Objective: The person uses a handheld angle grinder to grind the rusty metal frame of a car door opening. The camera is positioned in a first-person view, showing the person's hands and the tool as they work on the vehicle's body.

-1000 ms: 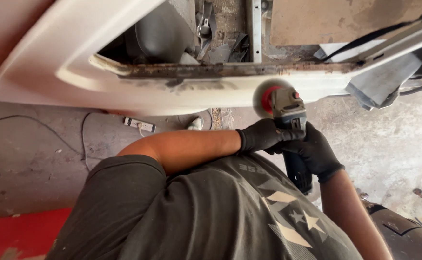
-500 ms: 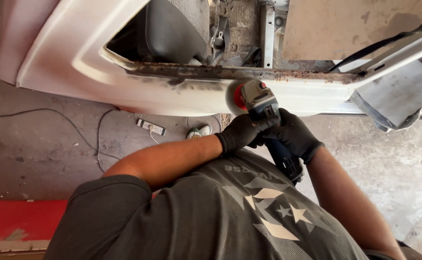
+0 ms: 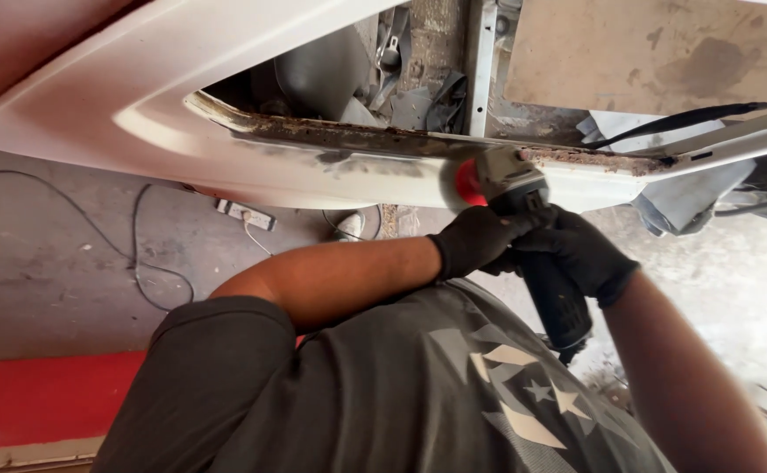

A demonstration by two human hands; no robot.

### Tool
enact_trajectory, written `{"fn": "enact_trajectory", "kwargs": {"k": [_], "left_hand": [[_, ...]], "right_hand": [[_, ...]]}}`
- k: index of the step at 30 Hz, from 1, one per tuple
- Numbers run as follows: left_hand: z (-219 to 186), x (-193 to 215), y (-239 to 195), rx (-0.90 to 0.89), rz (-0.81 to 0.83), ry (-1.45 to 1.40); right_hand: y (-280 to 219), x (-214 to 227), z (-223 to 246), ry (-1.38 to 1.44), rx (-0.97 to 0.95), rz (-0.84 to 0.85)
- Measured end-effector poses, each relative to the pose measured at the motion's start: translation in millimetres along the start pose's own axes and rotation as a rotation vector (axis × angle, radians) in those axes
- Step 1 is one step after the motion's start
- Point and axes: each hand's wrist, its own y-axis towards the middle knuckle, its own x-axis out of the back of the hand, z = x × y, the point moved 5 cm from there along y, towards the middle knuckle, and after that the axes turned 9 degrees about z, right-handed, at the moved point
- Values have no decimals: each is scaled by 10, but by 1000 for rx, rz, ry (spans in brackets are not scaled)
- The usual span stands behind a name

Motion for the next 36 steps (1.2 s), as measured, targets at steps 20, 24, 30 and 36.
{"fn": "enact_trajectory", "kwargs": {"k": [20, 24, 30, 36], "left_hand": [[-226, 144, -120, 39, 98, -30], [-361, 261, -367, 76, 64, 7], [-413, 224, -352, 49, 86, 8], [-500, 182, -364, 71, 102, -7]], "right_hand": [[-44, -280, 248, -68, -117, -130], [58, -393, 219, -82, -152, -102], [-13, -352, 273, -80, -147, -112], [-5, -329, 329, -47, -148, -101]]}}
